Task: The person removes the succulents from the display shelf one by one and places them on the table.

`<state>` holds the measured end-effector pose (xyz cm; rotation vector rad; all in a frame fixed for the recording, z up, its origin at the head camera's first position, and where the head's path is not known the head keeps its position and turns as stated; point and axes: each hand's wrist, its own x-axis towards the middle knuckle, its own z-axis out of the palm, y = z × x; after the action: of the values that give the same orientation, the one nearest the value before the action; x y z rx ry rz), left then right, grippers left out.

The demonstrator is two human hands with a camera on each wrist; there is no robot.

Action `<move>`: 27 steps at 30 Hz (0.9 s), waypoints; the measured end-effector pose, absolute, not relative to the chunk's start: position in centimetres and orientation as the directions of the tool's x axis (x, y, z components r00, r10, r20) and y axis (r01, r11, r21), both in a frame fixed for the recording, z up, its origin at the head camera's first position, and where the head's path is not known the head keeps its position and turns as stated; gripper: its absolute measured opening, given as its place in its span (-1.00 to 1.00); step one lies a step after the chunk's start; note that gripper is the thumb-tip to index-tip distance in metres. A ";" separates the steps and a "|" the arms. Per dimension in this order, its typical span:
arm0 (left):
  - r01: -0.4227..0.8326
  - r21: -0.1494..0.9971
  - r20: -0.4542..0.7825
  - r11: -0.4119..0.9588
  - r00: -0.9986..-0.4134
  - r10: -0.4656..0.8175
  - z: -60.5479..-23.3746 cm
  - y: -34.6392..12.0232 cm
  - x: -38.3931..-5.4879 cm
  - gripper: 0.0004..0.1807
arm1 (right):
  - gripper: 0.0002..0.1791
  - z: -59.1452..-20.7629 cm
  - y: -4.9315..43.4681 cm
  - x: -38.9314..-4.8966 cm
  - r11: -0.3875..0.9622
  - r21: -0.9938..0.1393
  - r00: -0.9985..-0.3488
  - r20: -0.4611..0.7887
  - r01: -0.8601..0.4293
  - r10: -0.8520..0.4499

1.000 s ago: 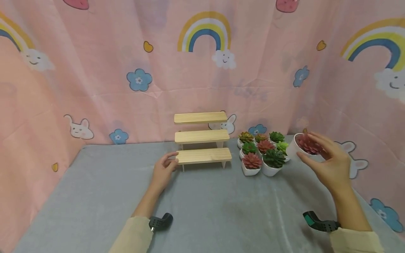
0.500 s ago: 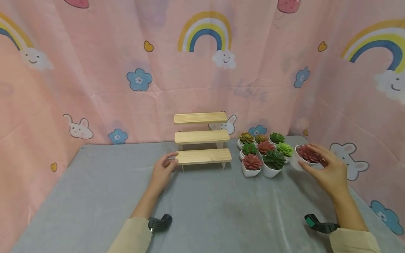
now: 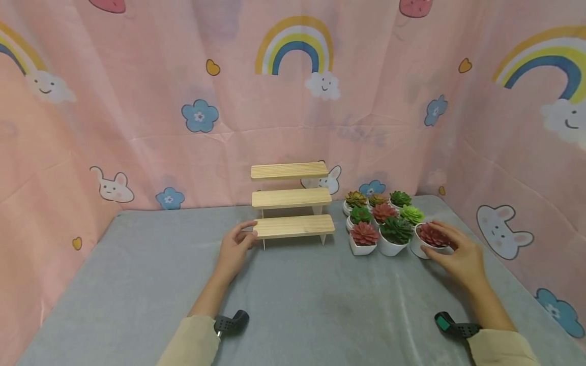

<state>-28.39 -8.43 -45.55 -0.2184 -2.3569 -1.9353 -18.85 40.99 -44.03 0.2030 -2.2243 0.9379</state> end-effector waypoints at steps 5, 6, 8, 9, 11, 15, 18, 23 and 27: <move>0.161 0.968 0.156 0.193 -0.987 0.044 -45.5 -8.4 -28.4 -0.65 | -0.28 -44.3 41.0 -19.0 0.728 -0.563 -0.741 0.662 -0.390 0.115; 0.162 0.968 0.156 0.194 -0.987 0.044 -45.5 -8.3 -28.4 -0.65 | -0.28 -44.4 41.0 -19.0 0.732 -0.559 -0.740 0.663 -0.389 0.113; 0.162 0.968 0.156 0.193 -0.987 0.047 -45.4 -8.3 -28.3 -0.65 | -0.28 -44.5 41.0 -18.9 0.740 -0.551 -0.738 0.666 -0.387 0.109; 0.163 0.968 0.156 0.193 -0.987 0.050 -45.4 -8.3 -28.3 -0.64 | -0.28 -44.5 41.0 -18.9 0.743 -0.546 -0.737 0.668 -0.386 0.108; 0.162 0.968 0.155 0.192 -0.987 0.053 -45.4 -8.2 -28.3 -0.65 | -0.28 -44.5 41.0 -18.8 0.754 -0.537 -0.735 0.669 -0.379 0.107; 0.167 0.968 0.162 0.186 -0.986 0.045 -45.5 -8.1 -28.3 -0.66 | -0.27 -44.5 41.1 -18.7 0.771 -0.522 -0.743 0.663 -0.364 0.097; 0.179 0.966 0.172 0.187 -0.984 0.052 -45.6 -8.0 -28.5 -0.66 | -0.26 -44.6 41.1 -18.7 0.788 -0.514 -0.759 0.644 -0.338 0.094; 0.192 0.964 0.180 0.185 -0.980 0.080 -46.0 -7.7 -28.7 -0.65 | -0.27 -43.7 41.5 -18.2 0.839 -0.498 -0.826 0.552 -0.220 0.111; 0.222 0.929 0.195 0.296 -0.974 0.117 -45.7 -7.8 -28.3 -0.63 | -0.18 -42.0 41.4 -17.7 0.877 -0.463 -0.911 0.403 -0.127 0.081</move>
<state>-28.33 -7.77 -45.70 -0.3223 -2.4556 -1.7837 -17.71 41.42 -41.98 0.0343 -2.6298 0.6875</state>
